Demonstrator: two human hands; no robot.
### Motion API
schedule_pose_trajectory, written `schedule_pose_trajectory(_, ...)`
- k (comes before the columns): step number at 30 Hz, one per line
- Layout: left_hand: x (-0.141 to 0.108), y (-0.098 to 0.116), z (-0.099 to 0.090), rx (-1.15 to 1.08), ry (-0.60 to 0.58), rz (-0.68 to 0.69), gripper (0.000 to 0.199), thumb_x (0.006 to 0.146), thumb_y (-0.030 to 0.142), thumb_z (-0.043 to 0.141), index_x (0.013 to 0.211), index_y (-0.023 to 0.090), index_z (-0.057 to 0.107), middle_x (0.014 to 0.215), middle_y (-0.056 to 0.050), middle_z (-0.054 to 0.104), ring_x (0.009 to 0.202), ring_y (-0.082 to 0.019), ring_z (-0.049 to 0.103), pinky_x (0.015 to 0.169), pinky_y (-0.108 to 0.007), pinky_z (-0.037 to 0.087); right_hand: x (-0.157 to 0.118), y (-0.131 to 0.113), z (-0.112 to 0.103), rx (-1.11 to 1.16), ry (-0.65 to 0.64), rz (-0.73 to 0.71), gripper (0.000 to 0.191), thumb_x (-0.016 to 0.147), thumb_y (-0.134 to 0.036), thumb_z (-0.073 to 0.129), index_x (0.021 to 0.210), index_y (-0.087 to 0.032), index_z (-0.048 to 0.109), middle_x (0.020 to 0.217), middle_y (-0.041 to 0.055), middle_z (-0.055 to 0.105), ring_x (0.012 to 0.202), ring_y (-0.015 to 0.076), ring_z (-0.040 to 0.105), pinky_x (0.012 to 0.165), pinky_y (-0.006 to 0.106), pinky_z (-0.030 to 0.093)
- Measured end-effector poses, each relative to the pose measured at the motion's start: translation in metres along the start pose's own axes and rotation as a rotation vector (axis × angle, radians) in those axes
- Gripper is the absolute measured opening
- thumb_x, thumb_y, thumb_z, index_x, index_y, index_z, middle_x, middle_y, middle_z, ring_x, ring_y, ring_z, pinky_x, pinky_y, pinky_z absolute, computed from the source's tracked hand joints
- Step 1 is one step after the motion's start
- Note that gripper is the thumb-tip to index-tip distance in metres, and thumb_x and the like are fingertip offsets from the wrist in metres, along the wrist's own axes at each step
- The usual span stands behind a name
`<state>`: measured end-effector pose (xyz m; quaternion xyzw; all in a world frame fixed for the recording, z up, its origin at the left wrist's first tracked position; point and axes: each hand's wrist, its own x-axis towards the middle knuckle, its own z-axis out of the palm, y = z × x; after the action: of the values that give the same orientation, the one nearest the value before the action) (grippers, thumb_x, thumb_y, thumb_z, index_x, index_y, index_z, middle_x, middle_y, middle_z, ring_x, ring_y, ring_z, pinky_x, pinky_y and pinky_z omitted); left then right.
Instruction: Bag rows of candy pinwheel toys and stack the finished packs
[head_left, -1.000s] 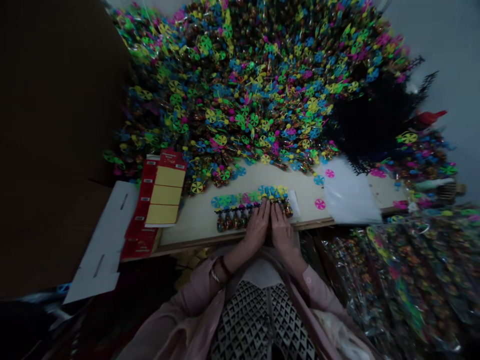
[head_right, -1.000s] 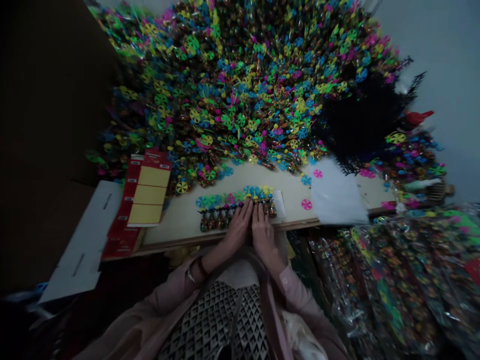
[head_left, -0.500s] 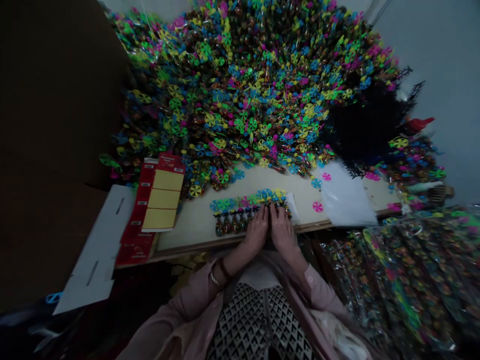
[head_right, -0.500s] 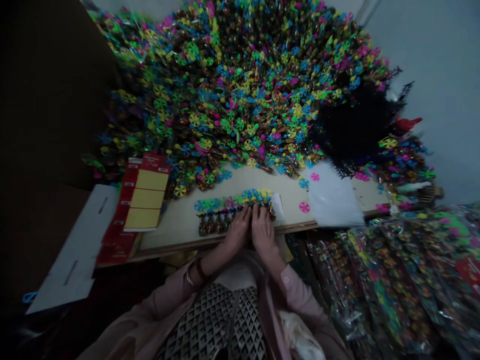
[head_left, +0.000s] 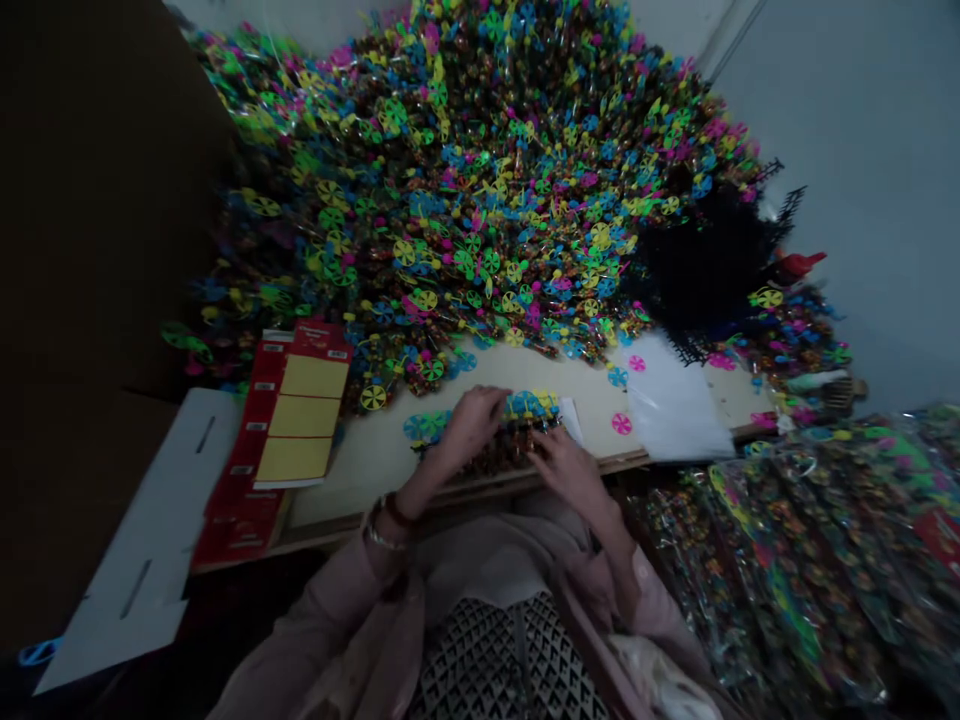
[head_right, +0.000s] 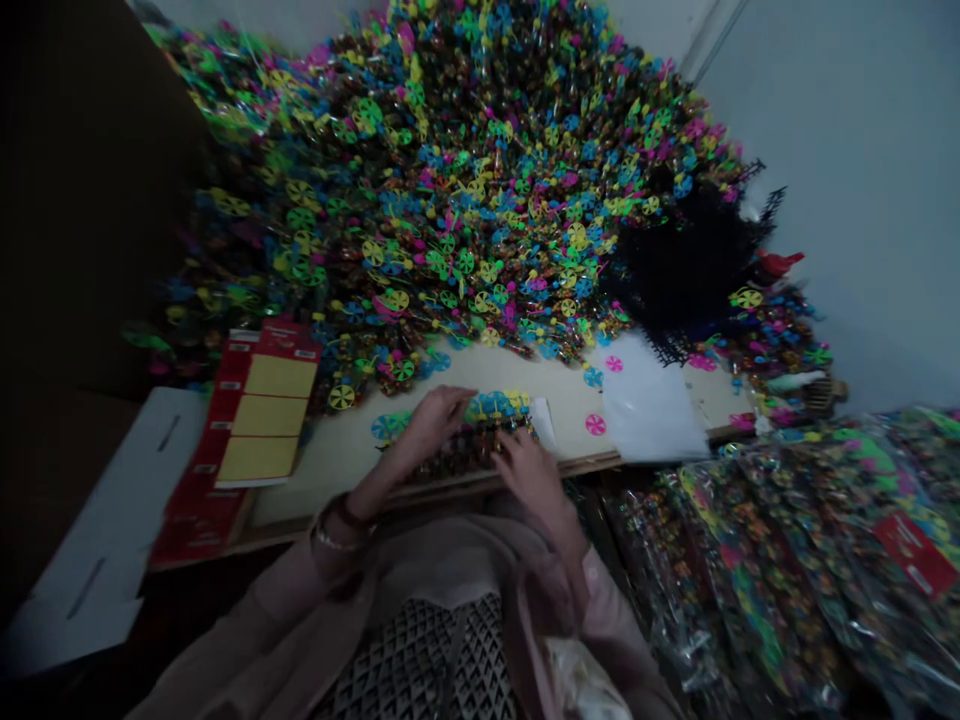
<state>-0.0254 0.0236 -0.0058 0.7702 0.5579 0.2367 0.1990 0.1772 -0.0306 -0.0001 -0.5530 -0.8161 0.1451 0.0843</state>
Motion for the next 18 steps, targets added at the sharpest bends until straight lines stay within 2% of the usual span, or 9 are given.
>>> schedule_pose_trajectory(1,0.02,-0.003,0.0,0.049,-0.004,-0.011,0.031,0.09,0.014,0.042,0.11,0.014,0.066,0.101,-0.011,0.071,0.094,-0.021,0.063,0.089,-0.035,0.048,0.008,0.017,-0.008,0.062,0.048,0.012,0.034,0.092,-0.034,0.046,0.121,-0.022,0.06,0.102,0.0071,0.062,0.084,0.0175,0.061,0.074,0.028,0.05)
schedule_pose_trajectory(3,0.062,-0.005,0.008,0.155,-0.07,0.012,0.032,0.089,0.01,0.041,0.108,0.012,0.066,0.101,-0.013,0.069,0.095,-0.022,0.061,0.089,-0.034,0.046,0.033,0.057,-0.023,0.107,0.205,0.127,0.035,0.094,-0.035,0.042,0.117,-0.021,0.063,0.095,0.0062,0.064,0.076,0.0163,0.059,0.077,0.03,0.048)
schedule_pose_trajectory(5,0.099,-0.001,0.025,0.25,-0.143,0.122,0.034,0.087,0.005,0.04,0.113,0.011,0.062,0.109,-0.014,0.065,0.101,-0.022,0.058,0.091,-0.034,0.044,0.066,0.1,-0.032,0.044,0.354,0.273,0.037,0.092,-0.032,0.039,0.116,-0.017,0.063,0.098,0.0098,0.065,0.081,0.0195,0.059,0.083,0.035,0.046)
schedule_pose_trajectory(7,0.124,0.008,0.044,0.322,-0.175,0.196,0.038,0.087,0.003,0.039,0.12,0.01,0.056,0.117,-0.016,0.059,0.107,-0.022,0.055,0.091,-0.034,0.043,0.101,0.135,-0.035,-0.021,0.391,0.371,0.039,0.09,-0.029,0.041,0.12,-0.012,0.061,0.103,0.0144,0.064,0.093,0.0237,0.057,0.088,0.039,0.043)
schedule_pose_trajectory(9,0.135,0.015,0.061,0.359,-0.207,0.194,0.039,0.089,0.004,0.036,0.124,0.01,0.05,0.122,-0.017,0.054,0.105,-0.022,0.055,0.085,-0.033,0.045,0.132,0.154,-0.032,-0.059,0.337,0.434,0.045,0.089,-0.03,0.044,0.127,-0.01,0.055,0.11,0.0177,0.061,0.101,0.0257,0.055,0.09,0.04,0.042)
schedule_pose_trajectory(11,0.135,0.017,0.07,0.364,-0.248,0.182,0.036,0.091,0.006,0.035,0.124,0.011,0.049,0.122,-0.017,0.052,0.1,-0.022,0.057,0.077,-0.031,0.047,0.152,0.156,-0.021,-0.086,0.268,0.441,0.049,0.09,-0.034,0.044,0.133,-0.011,0.048,0.114,0.0183,0.058,0.101,0.0254,0.054,0.089,0.038,0.042)
schedule_pose_trajectory(13,0.129,0.011,0.069,0.356,-0.281,0.18,0.032,0.092,0.01,0.037,0.12,0.014,0.051,0.12,-0.016,0.052,0.097,-0.022,0.059,0.074,-0.029,0.047,0.162,0.143,-0.005,-0.108,0.236,0.375,0.047,0.092,-0.035,0.04,0.133,-0.013,0.048,0.113,0.017,0.057,0.101,0.0245,0.054,0.088,0.037,0.042)
schedule_pose_trajectory(15,0.121,-0.003,0.059,0.338,-0.296,0.159,0.031,0.091,0.012,0.038,0.118,0.016,0.053,0.12,-0.014,0.052,0.094,-0.02,0.06,0.074,-0.028,0.047,0.163,0.122,0.012,-0.116,0.234,0.266,0.045,0.094,-0.034,0.037,0.132,-0.014,0.05,0.112,0.0159,0.057,0.101,0.024,0.053,0.089,0.036,0.042)
schedule_pose_trajectory(18,0.105,-0.031,0.03,0.3,-0.25,0.098,0.034,0.09,0.01,0.038,0.12,0.017,0.052,0.121,-0.013,0.051,0.087,-0.017,0.061,0.074,-0.027,0.047,0.154,0.1,0.028,-0.08,0.197,0.103,0.045,0.093,-0.033,0.039,0.134,-0.016,0.049,0.114,0.0135,0.057,0.104,0.0233,0.051,0.089,0.034,0.042)
